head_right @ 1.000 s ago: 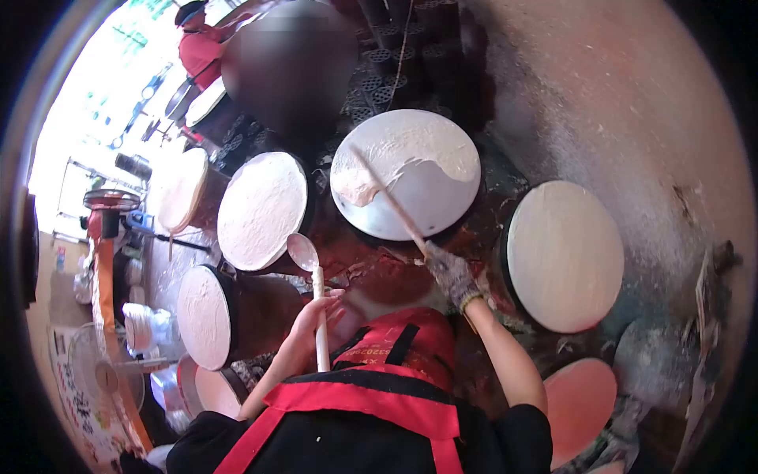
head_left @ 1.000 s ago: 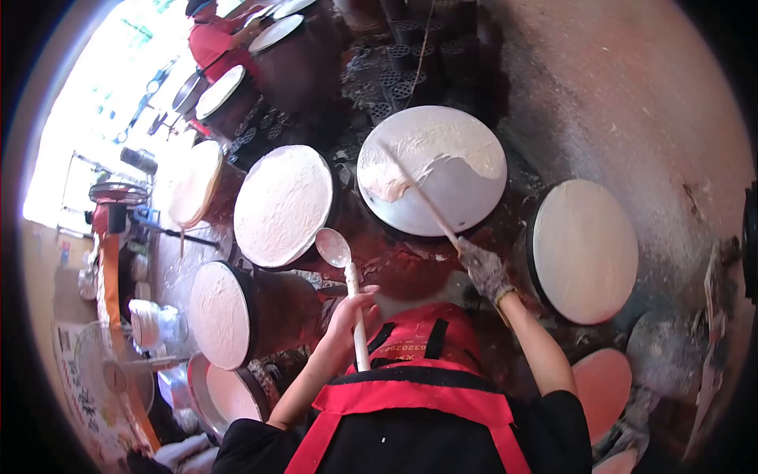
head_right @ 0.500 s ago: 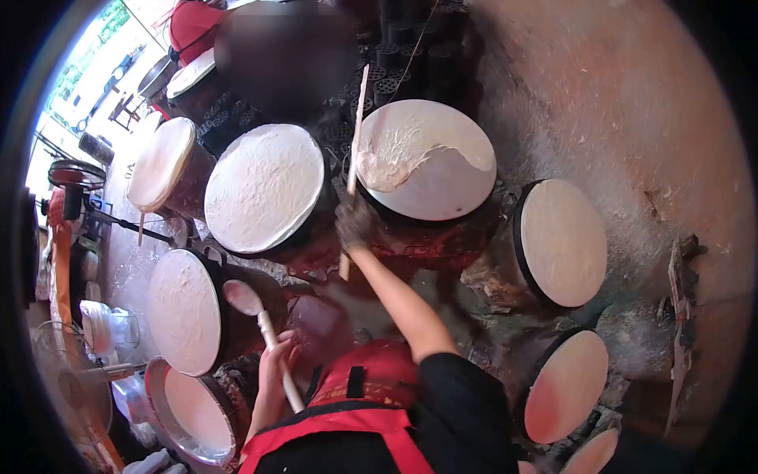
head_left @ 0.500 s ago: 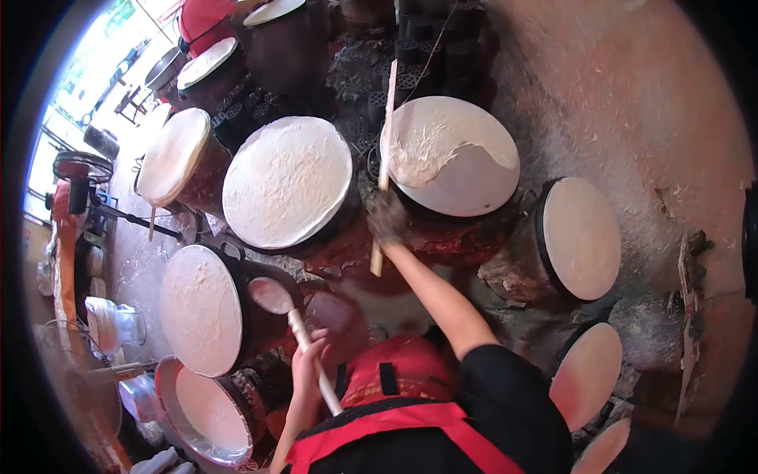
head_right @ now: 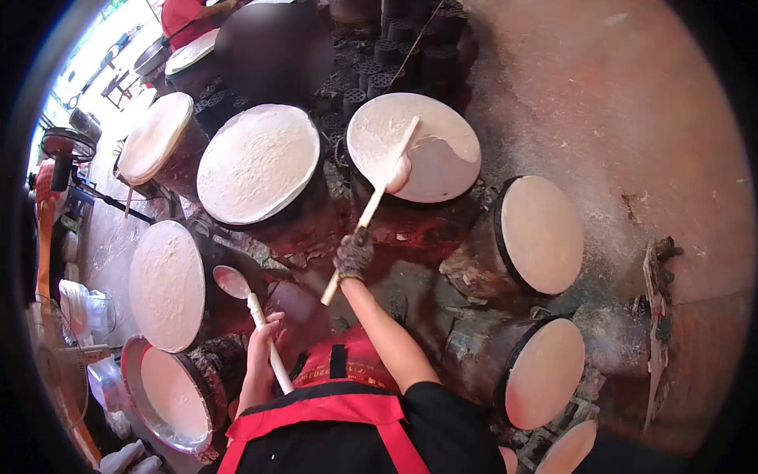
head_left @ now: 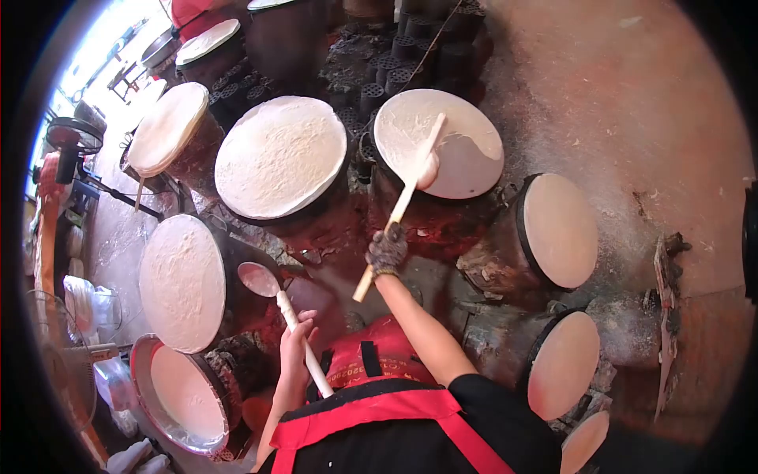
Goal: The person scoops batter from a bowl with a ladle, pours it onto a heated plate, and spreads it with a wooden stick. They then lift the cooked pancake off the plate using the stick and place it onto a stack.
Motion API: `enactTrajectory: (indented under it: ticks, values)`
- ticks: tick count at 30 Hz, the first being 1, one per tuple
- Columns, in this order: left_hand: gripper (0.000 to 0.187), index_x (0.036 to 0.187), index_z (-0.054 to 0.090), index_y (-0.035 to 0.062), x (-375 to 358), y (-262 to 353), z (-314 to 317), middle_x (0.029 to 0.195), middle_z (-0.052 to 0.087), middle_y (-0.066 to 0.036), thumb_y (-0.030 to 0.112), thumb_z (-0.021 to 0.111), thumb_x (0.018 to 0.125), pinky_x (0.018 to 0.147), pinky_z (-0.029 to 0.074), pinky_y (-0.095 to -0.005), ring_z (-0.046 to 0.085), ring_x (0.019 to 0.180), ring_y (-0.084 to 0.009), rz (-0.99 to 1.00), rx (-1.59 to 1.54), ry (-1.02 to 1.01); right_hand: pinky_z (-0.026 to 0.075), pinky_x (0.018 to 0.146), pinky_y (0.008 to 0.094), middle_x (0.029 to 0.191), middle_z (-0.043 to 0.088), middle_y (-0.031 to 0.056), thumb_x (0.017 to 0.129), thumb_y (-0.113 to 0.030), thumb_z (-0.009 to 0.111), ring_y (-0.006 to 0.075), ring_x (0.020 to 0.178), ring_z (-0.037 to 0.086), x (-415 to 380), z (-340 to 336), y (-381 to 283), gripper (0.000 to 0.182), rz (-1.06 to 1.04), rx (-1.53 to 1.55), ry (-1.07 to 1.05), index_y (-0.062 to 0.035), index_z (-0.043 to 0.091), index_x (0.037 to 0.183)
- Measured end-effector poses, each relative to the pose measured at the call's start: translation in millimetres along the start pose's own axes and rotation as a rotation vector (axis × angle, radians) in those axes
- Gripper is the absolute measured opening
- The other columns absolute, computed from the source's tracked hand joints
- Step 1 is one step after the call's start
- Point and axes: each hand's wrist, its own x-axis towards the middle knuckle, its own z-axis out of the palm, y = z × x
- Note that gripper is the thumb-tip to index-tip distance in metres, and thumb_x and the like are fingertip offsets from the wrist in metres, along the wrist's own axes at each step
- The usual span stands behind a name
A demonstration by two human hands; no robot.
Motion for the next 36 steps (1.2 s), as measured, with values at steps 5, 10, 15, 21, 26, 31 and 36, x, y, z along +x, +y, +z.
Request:
enactTrajectory:
  ticks: [5,10,15,21,26,31,36]
  values:
    - [0.020,0.102,0.057,0.0043,-5.6,1.7,28.1,0.106,0.056,-0.002,0.006,0.051,0.083,0.081,0.043,-0.0221,0.051,0.096,-0.0090,-0.014,0.018,-0.056,0.036,0.030,0.0388,0.056,0.052,0.0013,0.080,-0.057,0.047,0.0220,0.031,0.043,-20.0,-9.9,-76.5,0.032,-0.070,-0.092,0.150,-0.0253,0.048,0.072]
    - [0.020,0.102,0.058,0.0040,-9.1,-2.6,61.3,0.104,0.056,-0.002,0.007,0.050,0.084,0.082,0.043,-0.0233,0.050,0.093,-0.0084,-0.030,0.091,-0.112,0.033,0.028,0.0264,0.054,0.049,0.0001,0.088,-0.040,0.051,0.0143,0.033,0.042,2.0,38.7,-57.1,0.019,-0.120,-0.309,0.065,-0.0216,0.049,0.091]
    - [0.019,0.101,0.058,0.0051,-14.9,-4.0,99.1,0.104,0.056,0.000,0.007,0.050,0.084,0.082,0.042,-0.0233,0.050,0.093,-0.0077,-0.055,0.124,-0.093,0.032,0.029,0.0281,0.058,0.053,0.0022,0.083,-0.050,0.052,0.0146,0.031,0.040,-30.4,-47.1,-109.6,0.029,0.416,-0.088,-0.133,-0.0234,0.052,0.095]
    - [0.020,0.102,0.059,0.0060,-10.2,-16.8,134.0,0.099,0.054,0.000,0.008,0.050,0.084,0.081,0.042,-0.0221,0.049,0.088,-0.0069,-0.034,0.097,-0.084,0.034,0.029,0.0285,0.062,0.055,0.0056,0.088,-0.044,0.050,0.0154,0.034,0.043,-56.4,-64.2,-198.1,0.028,-0.004,-0.423,0.072,-0.0239,0.047,0.106]
    - [0.019,0.101,0.058,0.0062,2.0,-27.7,174.5,0.097,0.053,0.000,0.008,0.050,0.084,0.082,0.042,-0.0217,0.049,0.088,-0.0066,-0.088,0.087,-0.155,0.033,0.029,0.0266,0.059,0.054,0.0056,0.091,-0.034,0.049,0.0127,0.034,0.044,-48.0,-29.4,-188.4,0.027,-0.096,-0.877,-0.073,-0.0244,0.048,0.116]
    - [0.020,0.101,0.058,0.0060,7.5,-34.2,209.6,0.107,0.055,-0.001,0.008,0.050,0.083,0.087,0.040,-0.0253,0.049,0.095,-0.0083,-0.044,0.093,-0.146,0.033,0.030,0.0239,0.060,0.055,0.0049,0.091,-0.036,0.048,0.0121,0.034,0.043,-49.8,-101.0,-278.5,0.031,0.145,-0.715,-0.040,-0.0230,0.049,0.119]
    - [0.019,0.101,0.057,0.0066,6.5,-41.7,245.9,0.112,0.056,-0.002,0.009,0.050,0.083,0.090,0.039,-0.0270,0.047,0.104,-0.0094,-0.061,0.117,-0.144,0.035,0.030,0.0253,0.060,0.055,0.0040,0.090,-0.041,0.048,0.0126,0.037,0.045,-32.5,-70.4,-299.5,0.030,0.000,-0.769,-0.025,-0.0189,0.052,0.111]
